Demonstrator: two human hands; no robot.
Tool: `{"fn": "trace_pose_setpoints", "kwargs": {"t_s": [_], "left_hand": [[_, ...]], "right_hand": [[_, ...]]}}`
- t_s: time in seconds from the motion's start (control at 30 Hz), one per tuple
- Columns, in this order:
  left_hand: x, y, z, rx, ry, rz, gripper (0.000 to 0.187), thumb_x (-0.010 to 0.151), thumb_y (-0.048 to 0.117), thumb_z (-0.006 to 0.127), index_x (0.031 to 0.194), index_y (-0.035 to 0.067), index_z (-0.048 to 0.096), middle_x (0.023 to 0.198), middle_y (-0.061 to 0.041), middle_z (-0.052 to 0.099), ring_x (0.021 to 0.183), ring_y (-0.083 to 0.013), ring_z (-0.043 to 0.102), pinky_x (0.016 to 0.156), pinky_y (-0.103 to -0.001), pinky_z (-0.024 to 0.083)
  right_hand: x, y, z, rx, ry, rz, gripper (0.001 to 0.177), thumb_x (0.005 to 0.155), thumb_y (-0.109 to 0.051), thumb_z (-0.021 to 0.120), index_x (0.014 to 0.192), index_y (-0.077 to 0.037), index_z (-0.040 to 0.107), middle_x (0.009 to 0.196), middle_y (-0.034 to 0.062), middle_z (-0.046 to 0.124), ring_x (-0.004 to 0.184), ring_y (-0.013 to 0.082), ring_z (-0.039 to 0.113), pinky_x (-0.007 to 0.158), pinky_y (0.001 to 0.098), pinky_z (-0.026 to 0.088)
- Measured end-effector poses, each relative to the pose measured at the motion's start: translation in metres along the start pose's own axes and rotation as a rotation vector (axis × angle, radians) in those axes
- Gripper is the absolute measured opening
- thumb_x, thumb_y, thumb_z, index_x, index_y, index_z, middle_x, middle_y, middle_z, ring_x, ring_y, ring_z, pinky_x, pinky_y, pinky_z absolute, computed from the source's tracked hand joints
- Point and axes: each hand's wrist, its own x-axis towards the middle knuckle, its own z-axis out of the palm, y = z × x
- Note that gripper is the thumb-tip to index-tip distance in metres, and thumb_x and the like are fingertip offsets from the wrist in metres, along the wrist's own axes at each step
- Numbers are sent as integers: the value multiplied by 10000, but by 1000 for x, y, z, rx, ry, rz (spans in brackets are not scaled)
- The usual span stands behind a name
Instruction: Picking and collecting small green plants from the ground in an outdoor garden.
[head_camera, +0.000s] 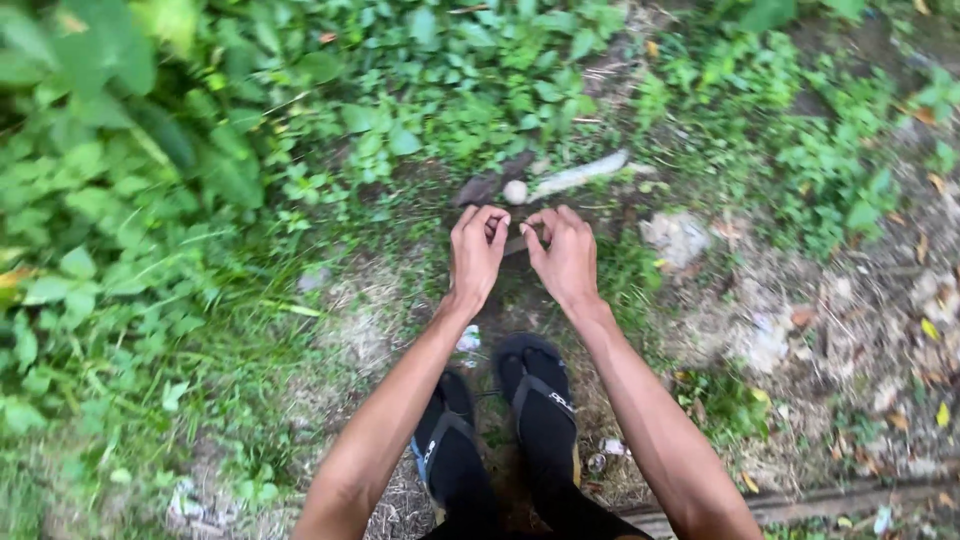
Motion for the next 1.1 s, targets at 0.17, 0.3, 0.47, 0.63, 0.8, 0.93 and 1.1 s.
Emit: {"fn": "trace_pose_setpoints", "kwargs": {"t_s": [0.17,0.3,0.47,0.63,0.8,0.93,1.1], "left_hand": [[7,-22,-66,24,155,-85,78,914,-23,706,987,3,702,853,-82,617,643,-141,602,591,-296,515],[7,-41,-108,53,293,-150,70,925,-9,719,995,-3,722,851,-74,631,657,-148,617,593,-285,520],[15,-75,-131,122,293,-308,161,926,23,714,1086,30,733,962,-63,702,746,-146,694,663,-248,611],[39,-80,-134,122,293,-319,302,892,6,732,1190,45,711,1043,-91,737,837,-173,731,753,-274,652],[75,-62,-140,151,301,-264,514,847,-49,724,1346,-7,605,1144,-154,689,874,-223,711,736,-341,629],[91,-81,-135,86,296,-268,455,875,-47,719,1317,-9,621,1162,-151,697,880,-195,732,760,-322,627],[96,-97,-131,79,317,-217,237,870,-120,691,1083,-24,731,1018,-116,753,835,-152,730,721,-295,627]], "right_hand": [[25,-38,53,37,-94,-191,123,846,-89,781,965,-68,760,748,99,613,674,264,617,677,419,512],[37,-64,90,69,-152,-232,170,856,-77,765,1025,-68,771,825,117,658,736,262,656,693,404,539],[56,-80,123,92,-229,-229,225,874,-50,756,1097,-62,777,843,112,676,704,235,638,730,392,554],[81,-92,143,134,-251,-176,388,838,-13,775,1223,-48,738,977,126,696,750,232,639,730,365,570],[107,-95,164,129,-223,-133,499,764,-9,840,1230,45,671,1091,175,668,825,259,646,774,393,565],[116,-86,184,154,-229,-154,531,750,-8,835,1257,24,679,1095,179,672,800,260,654,754,386,577],[117,-69,204,108,-192,-224,269,795,15,822,1052,12,744,952,154,716,811,283,667,769,409,571]]}}
